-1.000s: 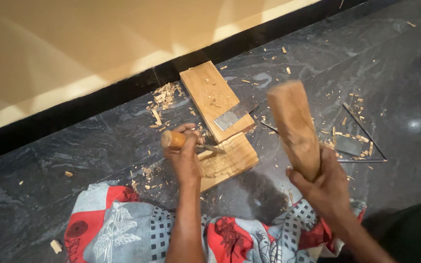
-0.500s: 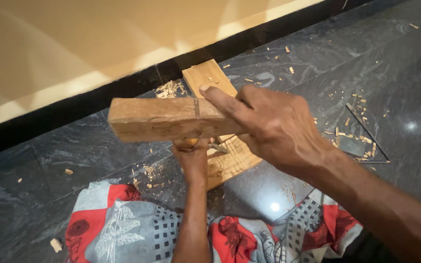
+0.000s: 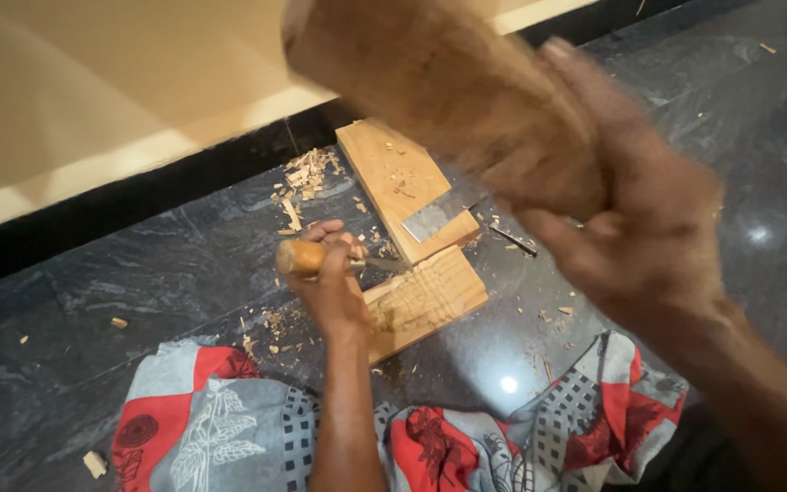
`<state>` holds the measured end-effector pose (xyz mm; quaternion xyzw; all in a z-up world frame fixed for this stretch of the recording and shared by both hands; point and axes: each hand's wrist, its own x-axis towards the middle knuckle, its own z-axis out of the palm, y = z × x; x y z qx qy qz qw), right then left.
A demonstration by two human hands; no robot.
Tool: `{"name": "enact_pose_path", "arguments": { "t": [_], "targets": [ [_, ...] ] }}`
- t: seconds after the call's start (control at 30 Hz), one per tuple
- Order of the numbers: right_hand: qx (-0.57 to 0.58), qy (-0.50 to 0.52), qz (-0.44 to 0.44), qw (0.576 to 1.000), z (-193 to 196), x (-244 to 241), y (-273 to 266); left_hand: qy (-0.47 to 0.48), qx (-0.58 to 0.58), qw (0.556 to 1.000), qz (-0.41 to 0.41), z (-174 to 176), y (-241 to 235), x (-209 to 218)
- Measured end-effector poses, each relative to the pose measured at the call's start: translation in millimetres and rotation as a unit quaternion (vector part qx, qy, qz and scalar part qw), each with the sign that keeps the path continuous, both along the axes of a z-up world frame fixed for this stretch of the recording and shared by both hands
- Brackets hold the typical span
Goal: The person carves a wooden plank using a chisel and mallet. They repeatedly strike the chisel to remove wood shavings and shape the plank.
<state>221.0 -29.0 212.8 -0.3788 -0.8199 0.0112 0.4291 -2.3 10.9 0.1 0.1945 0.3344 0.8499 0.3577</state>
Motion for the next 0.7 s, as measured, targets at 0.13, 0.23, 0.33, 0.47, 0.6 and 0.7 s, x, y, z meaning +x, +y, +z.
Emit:
{"name": "enact_pose_path", "arguments": {
  "t": [0.13,0.23,0.33,0.47,0.6,0.7],
  "targets": [
    [0.023,0.060,0.067,0.996,22.7,2.9,-11.2,0.021,0.019,0.999,-0.022,-2.3,-0.6,4.3],
    [-0.063,0.102,0.017,0.993,35.5,0.2,-17.6,0.022,0.004,0.999,-0.035,-5.7,-1.0,7.6],
    [-0.168,0.136,-0.065,0.974,46.3,-4.9,-20.5,0.015,-0.002,0.999,-0.047,-6.4,1.2,10.7],
    [0.120,-0.156,-0.063,0.978,51.1,-4.5,-18.3,0.044,-0.036,0.997,-0.047,-0.3,1.2,11.7],
    [0.034,-0.038,-0.035,0.998,35.0,-4.8,-12.8,0.074,-0.042,0.995,-0.048,7.5,-3.4,12.6],
    [0.105,-0.016,0.040,0.994,22.5,-17.4,-2.4,0.089,-0.069,0.992,-0.052,7.8,-3.8,13.3]
  ]
}}
